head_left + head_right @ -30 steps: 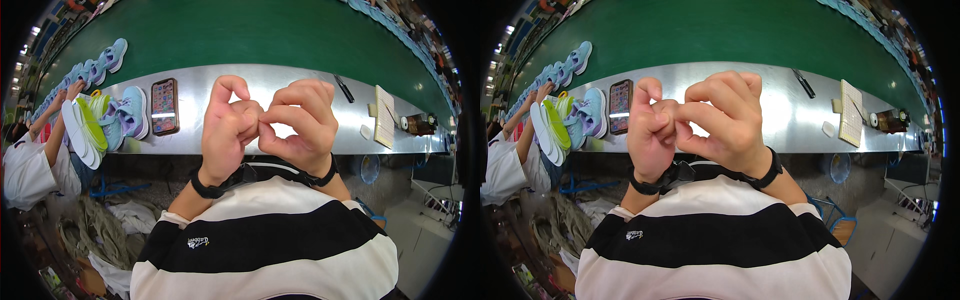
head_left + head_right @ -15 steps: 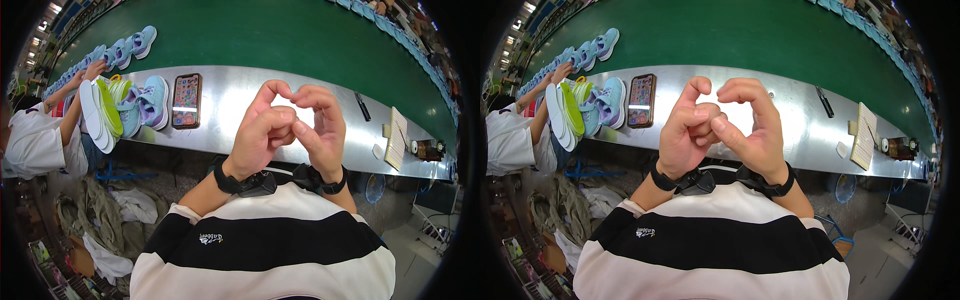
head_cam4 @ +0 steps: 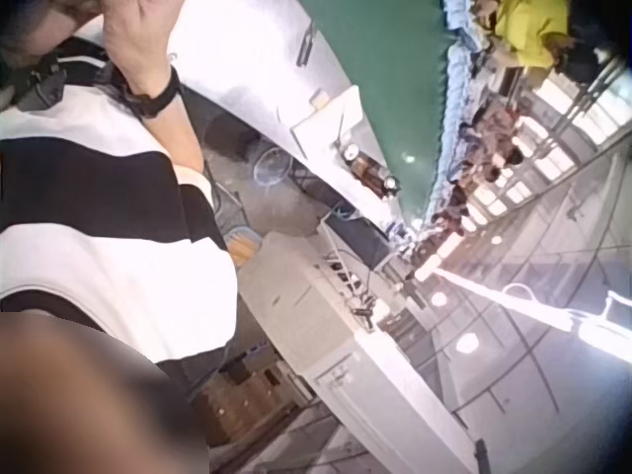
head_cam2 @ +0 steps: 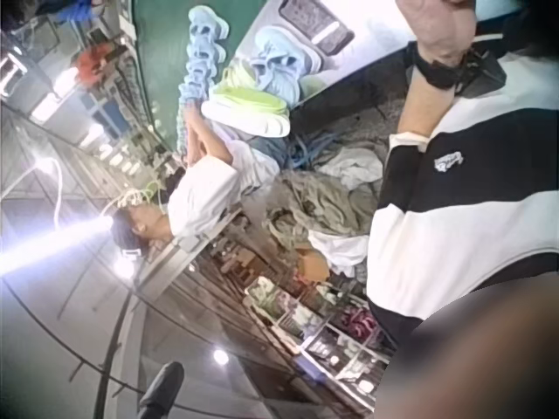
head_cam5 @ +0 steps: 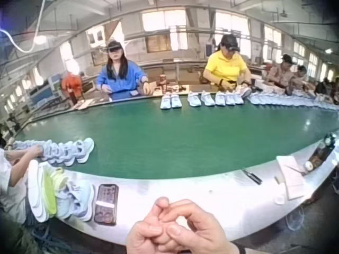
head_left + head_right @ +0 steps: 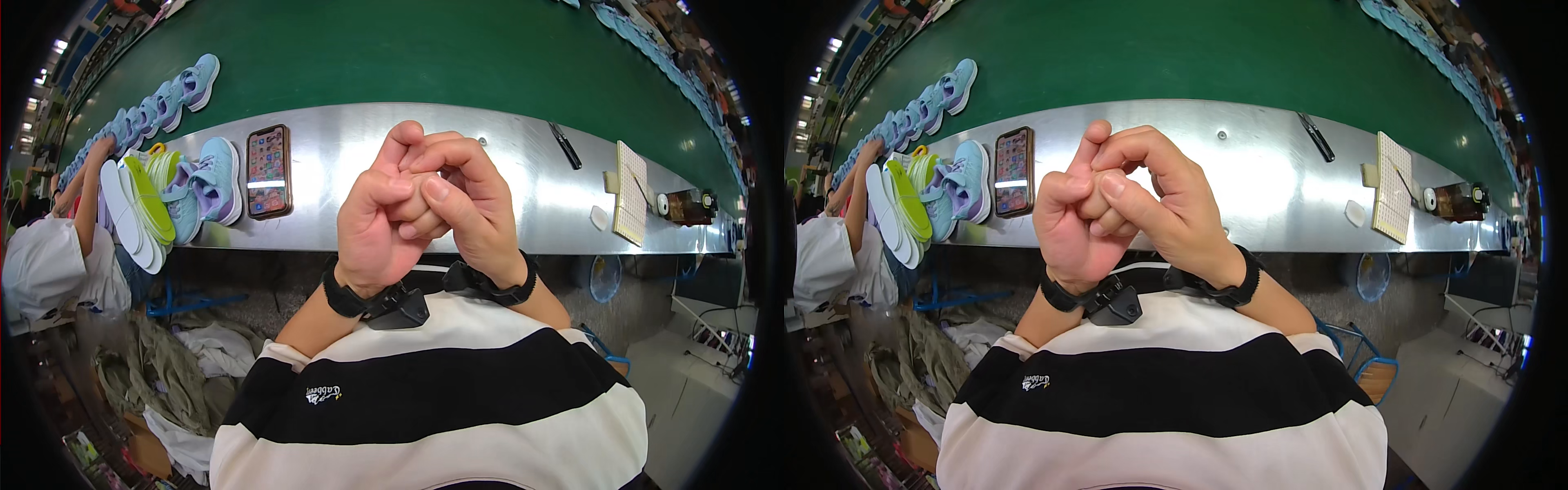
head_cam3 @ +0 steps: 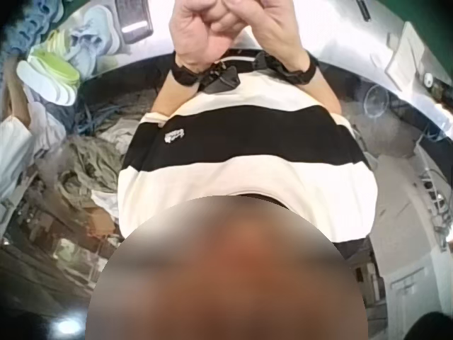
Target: The person inspects pairs of light blue and purple shoes on a factory assembly line. They pick up shoes, examine the interior and exterior, and use a small tool to trim loose threads or excess material. The shoes are then placed back on the line.
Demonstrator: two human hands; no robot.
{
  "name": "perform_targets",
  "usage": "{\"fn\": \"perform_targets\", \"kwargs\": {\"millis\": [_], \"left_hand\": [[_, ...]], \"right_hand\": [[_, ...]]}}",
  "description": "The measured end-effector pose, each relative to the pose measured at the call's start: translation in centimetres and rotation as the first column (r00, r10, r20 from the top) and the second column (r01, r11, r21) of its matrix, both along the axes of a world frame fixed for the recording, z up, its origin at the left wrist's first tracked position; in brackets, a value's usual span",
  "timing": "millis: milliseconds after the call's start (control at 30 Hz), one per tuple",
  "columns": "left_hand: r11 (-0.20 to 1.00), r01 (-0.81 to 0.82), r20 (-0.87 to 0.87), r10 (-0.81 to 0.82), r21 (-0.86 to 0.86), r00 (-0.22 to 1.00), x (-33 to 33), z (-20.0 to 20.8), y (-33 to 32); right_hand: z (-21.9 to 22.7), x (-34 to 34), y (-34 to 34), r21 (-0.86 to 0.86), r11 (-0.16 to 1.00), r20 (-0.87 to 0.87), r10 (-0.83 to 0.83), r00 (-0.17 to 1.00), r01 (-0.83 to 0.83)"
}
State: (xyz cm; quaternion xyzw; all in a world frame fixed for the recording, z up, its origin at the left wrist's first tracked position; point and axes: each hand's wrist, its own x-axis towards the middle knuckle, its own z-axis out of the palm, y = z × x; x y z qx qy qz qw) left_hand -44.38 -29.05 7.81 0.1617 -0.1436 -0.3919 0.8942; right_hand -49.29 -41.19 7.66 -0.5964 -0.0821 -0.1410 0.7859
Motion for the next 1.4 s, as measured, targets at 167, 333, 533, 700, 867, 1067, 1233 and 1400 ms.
{"fn": "perform_targets", "kwargs": {"millis": [167, 333, 533, 700, 867, 1067, 1233, 1400], "left_hand": [[1.0, -0.004, 0.01, 0.004, 0.013, 1.0, 0.0, -0.1, 0.2], [0.999, 0.017, 0.045, -0.015, -0.047, 0.999, 0.1, -0.2, 0.2], [0.997, 0.028, 0.044, -0.025, -0.066, 0.999, 0.2, -0.4, 0.1], [0.998, 0.008, 0.012, -0.007, -0.056, 1.0, 0.2, -0.6, 0.0], [0.998, -0.015, 0.016, 0.016, -0.059, 1.0, 0.3, -1.0, -0.3], [0.999, -0.024, 0.06, 0.026, -0.026, 0.998, 0.6, -1.0, -0.4], [0.824, -0.391, 0.47, 0.177, 0.41, 0.865, 1.6, -0.9, -0.5], [0.721, -0.491, 0.6, 0.131, 0.489, 0.789, 5.6, -2.9, -1.1]], "right_hand": [[-0.2, 0.1, 0.4, -0.065, 0.995, 0.093, -0.064, 0.994, 0.071], [-0.2, 0.2, 0.6, -0.078, 0.993, 0.128, -0.076, 0.989, 0.086], [-0.3, 0.1, 0.7, -0.083, 0.992, 0.11, -0.088, 0.99, 0.097], [-0.6, 0.1, 0.5, -0.116, 0.988, 0.076, -0.094, 0.993, 0.102], [-0.9, 0.2, 0.5, -0.104, 0.991, 0.085, -0.07, 0.994, 0.079], [-1.2, 0.2, -0.2, -0.068, 0.997, 0.014, -0.026, 1.0, 0.027], [-2.5, 1.6, -1.5, -0.358, 0.911, 0.068, -0.196, 0.978, 0.207], [-3.2, 3.4, -4.2, -0.473, 0.838, 0.088, -0.262, 0.961, 0.272]]}}
